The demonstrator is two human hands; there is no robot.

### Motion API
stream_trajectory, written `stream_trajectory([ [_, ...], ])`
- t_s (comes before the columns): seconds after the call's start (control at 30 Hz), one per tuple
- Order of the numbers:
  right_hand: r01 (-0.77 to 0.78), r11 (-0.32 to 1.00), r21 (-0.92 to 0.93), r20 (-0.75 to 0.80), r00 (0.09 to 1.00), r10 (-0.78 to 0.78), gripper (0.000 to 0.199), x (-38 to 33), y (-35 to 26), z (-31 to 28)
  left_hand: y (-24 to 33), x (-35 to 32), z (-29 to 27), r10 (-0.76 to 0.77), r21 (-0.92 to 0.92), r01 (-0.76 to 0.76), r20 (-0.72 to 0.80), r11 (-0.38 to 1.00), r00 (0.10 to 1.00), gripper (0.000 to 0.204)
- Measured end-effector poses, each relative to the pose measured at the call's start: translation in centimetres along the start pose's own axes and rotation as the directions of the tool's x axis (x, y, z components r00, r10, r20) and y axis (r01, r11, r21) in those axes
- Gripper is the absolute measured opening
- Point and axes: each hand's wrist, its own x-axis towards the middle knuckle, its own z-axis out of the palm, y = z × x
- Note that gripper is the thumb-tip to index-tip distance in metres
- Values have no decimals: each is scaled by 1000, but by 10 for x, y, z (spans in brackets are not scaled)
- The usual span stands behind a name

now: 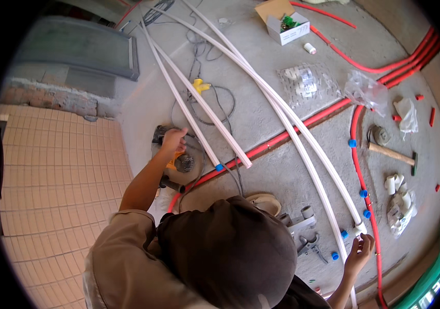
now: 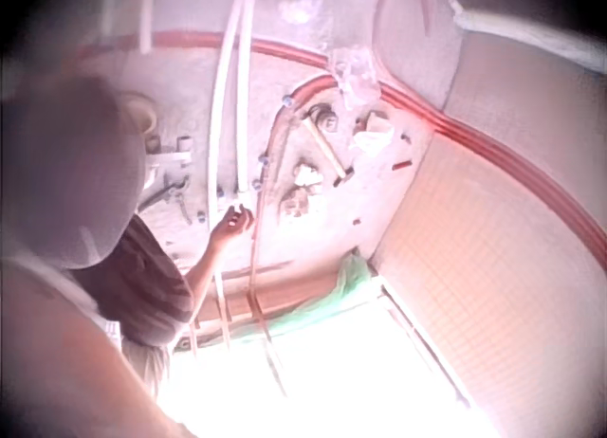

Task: The person sits on the floor and assembles white PVC pipes with elbow fittings. They use a pipe cutter to cut the pipes to length and a pipe wrench to tighten the connections between the pipes and fittings.

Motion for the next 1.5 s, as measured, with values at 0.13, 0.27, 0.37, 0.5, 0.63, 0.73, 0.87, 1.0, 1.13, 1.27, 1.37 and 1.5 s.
stream_trajectory([
  [0.13,5,999,36,94,996,-8,16,26,-33,5,18,-26,38,285,622,-175,-81,763,955,48],
  [0.27,62,998,23,127,990,-64,16,35,-39,0,18,-27,80,471,792,-199,-123,577,873,50],
  [0.37,60,998,4,127,990,-60,14,27,-42,-3,16,1,87,371,741,-40,-288,670,883,48],
  [0.5,14,1000,25,114,993,-17,13,7,-35,4,25,47,69,175,486,97,-485,869,857,43],
  [0.63,45,998,44,34,998,-47,13,-13,-18,1,71,33,74,164,-158,-221,-310,962,937,23],
  [0.73,-138,965,225,16,990,137,11,-14,-26,1,129,-1,85,169,-592,-254,-195,765,966,33],
  [0.87,-110,877,468,-8,992,128,7,23,-100,2,167,-23,164,183,-362,-289,-299,886,937,65],
  [1.0,69,835,546,167,968,-189,12,71,-207,21,157,-29,214,167,-343,-249,-251,906,953,68],
  [1.13,509,810,292,169,806,-568,40,90,-258,61,149,-78,243,239,-292,-295,-213,910,947,79],
  [1.27,644,691,-328,241,764,-598,59,93,-268,89,161,-177,275,368,-534,-273,77,800,927,82],
  [1.37,414,823,-390,348,893,-284,44,104,-240,102,160,-216,232,518,-398,-377,348,836,781,49],
  [1.5,204,978,-48,519,841,-150,33,113,-246,57,156,-243,178,893,34,-999,449,14,28,23],
])
